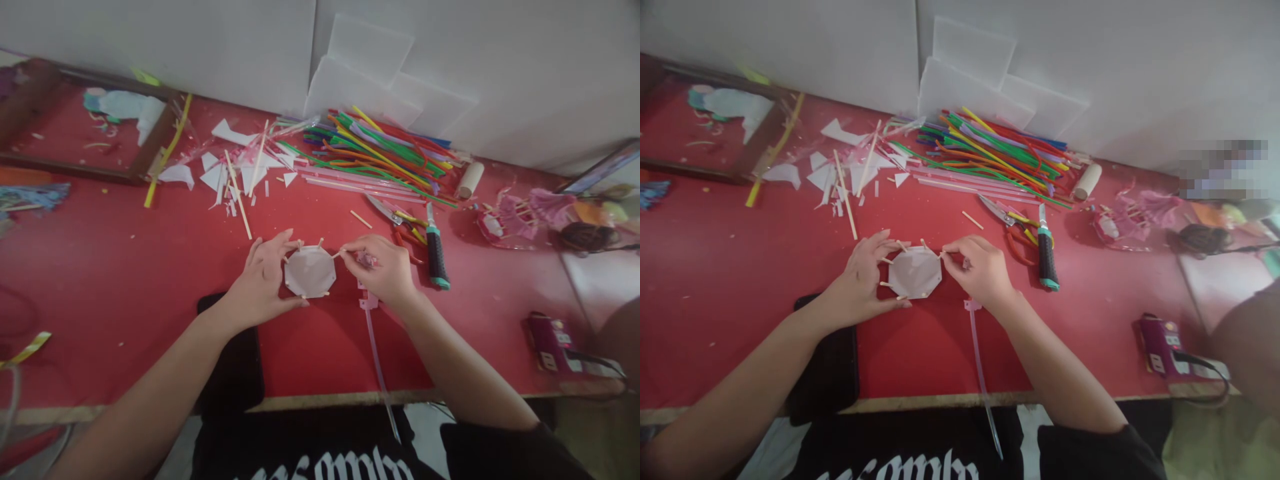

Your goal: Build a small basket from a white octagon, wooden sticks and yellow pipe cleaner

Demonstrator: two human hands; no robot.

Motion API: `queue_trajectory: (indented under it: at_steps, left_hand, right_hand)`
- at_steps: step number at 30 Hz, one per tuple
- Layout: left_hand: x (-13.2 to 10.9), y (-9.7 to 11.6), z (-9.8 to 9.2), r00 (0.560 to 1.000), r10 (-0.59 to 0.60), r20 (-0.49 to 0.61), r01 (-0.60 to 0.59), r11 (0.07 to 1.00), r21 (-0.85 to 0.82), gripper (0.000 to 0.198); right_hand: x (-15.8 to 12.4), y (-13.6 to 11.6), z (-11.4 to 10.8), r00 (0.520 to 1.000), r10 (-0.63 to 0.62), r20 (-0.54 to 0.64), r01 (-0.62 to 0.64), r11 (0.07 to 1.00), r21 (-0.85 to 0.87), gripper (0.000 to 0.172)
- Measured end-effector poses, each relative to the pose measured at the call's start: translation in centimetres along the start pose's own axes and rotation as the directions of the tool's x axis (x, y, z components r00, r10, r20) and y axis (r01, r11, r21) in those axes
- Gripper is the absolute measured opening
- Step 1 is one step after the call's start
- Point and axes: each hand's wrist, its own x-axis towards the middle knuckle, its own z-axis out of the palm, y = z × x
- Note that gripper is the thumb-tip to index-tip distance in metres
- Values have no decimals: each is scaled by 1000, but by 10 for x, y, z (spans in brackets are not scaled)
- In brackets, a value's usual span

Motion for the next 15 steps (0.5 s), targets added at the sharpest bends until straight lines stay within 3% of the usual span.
queue_trajectory:
  at_steps: [6, 15]
  left_hand:
    - [-1, 0, 0, 1000, -16, 10, 16, 1000, -5, 102]
    - [-1, -3, 2, 1000, -21, 2, 21, 1000, -17, 105]
  right_hand:
    - [2, -2, 0, 999, 52, 1, -51, 998, -30, 6]
    - [1, -2, 2, 999, 18, 31, -16, 999, -39, 7]
